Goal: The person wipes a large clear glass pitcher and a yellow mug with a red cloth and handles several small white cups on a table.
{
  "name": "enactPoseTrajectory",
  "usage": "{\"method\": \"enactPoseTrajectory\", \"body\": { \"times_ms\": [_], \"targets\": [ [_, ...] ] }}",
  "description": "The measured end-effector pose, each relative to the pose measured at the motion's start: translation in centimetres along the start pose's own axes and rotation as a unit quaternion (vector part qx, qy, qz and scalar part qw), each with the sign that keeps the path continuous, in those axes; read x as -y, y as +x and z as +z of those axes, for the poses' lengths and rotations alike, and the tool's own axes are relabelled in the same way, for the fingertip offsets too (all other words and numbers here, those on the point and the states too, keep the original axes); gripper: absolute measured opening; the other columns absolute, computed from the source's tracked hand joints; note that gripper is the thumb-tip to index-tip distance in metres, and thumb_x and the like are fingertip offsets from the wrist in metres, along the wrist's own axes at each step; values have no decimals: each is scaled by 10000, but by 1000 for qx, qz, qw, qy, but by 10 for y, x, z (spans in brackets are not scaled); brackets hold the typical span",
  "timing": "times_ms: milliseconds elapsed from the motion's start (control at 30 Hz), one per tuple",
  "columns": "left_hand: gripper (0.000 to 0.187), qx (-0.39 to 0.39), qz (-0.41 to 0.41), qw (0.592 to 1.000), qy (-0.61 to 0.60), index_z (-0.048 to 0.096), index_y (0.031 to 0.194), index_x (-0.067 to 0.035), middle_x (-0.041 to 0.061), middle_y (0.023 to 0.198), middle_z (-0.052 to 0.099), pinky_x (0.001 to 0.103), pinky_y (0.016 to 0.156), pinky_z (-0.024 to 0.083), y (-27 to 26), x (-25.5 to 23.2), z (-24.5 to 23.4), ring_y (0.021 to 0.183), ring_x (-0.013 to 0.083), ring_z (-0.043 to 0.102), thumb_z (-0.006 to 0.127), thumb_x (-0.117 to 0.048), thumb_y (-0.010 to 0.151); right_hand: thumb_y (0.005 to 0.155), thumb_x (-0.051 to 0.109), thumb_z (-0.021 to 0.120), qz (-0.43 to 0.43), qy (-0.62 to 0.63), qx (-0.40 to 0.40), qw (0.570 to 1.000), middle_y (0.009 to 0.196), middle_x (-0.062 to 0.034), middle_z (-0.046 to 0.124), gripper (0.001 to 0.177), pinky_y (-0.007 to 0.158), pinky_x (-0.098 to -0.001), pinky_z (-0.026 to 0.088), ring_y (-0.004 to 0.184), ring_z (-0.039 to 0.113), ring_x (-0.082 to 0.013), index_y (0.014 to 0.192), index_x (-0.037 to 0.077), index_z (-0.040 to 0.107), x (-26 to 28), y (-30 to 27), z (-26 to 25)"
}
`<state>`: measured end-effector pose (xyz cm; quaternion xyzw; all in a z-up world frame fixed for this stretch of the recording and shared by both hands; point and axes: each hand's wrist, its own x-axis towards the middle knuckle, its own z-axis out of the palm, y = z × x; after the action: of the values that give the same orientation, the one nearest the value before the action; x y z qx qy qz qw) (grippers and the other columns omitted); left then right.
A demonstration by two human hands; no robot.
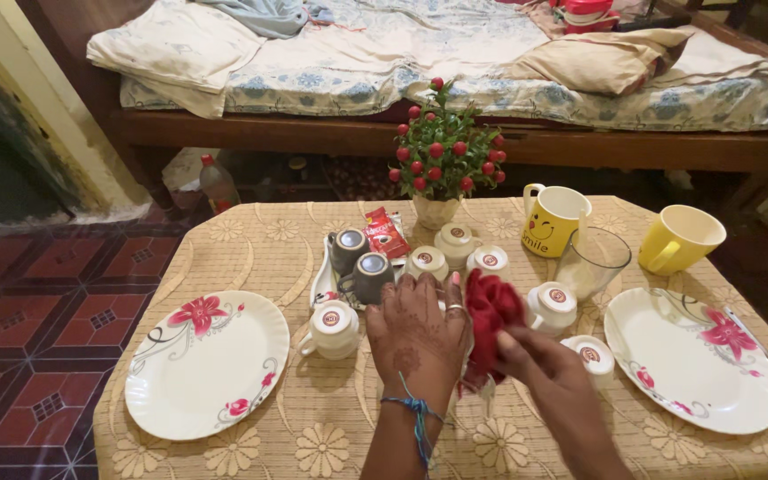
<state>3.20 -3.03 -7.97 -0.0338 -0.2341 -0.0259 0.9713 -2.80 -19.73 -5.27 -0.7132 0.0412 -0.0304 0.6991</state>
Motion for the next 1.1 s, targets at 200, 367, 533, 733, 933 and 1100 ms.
{"method": "enactPoseTrajectory", "body": {
  "times_ms": [200, 367, 533, 733, 933, 1100],
  "targets": [
    [579, -76, 20, 555, -828, 404, 1488, -166, 94, 1516, 446, 520, 1113, 266, 1, -2, 23, 1389, 271, 355, 410, -449, 983, 1006, 268, 582, 52, 54, 183, 980, 1185, -77, 717, 457, 937, -305, 514, 1089, 643, -134, 1333, -46, 638, -44, 44, 19],
    [610, -33, 25, -19, -999, 365, 1524, -219, 111, 1499, 453, 632, 1049, 265, 8, 0, 59, 1362, 340, 335, 415, -411, 947, 968, 177, 511, 82, 44, 40, 995, 1187, -38, 720, 390, 886, -315, 565, 1039, 698, -139, 1340, 73, 560, -26, 37, 4],
    [603, -25, 30, -40, -998, 348, 1542, -209, 135, 1443, 478, 669, 1003, 291, 8, 1, 72, 1330, 389, 356, 413, -347, 958, 946, 176, 492, -1, -110, 66, 992, 949, -78, 751, 302, 655, -343, 578, 795, 703, -183, 1215, 70, 577, 12, -22, 24],
    [578, 10, 69, -60, -996, 366, 1475, -194, 146, 1518, 434, 648, 1024, 271, 5, 5, 56, 1389, 410, 332, 435, -438, 955, 999, 310, 467, -76, -53, -49, 994, 777, -46, 629, 306, 451, -288, 461, 526, 541, -120, 1145, 58, 559, -37, -26, 56],
    [568, -8, -3, -40, -999, 405, 1486, -202, 125, 1466, 458, 640, 1053, 270, 4, 2, 22, 1363, 369, 366, 452, -429, 967, 980, 481, 352, -20, 142, -94, 985, 686, -54, 680, 480, 410, -258, 438, 472, 565, -105, 1176, 127, 611, -123, -12, 46],
    [579, -24, -23, -42, -999, 397, 1494, -240, 126, 1464, 462, 676, 1001, 272, 1, 0, 37, 1327, 405, 369, 462, -429, 950, 1043, 467, 443, 12, 43, -88, 995, 949, -140, 623, 516, 539, -317, 485, 721, 578, -202, 1212, 6, 603, -72, -16, 29]
  ]
}}
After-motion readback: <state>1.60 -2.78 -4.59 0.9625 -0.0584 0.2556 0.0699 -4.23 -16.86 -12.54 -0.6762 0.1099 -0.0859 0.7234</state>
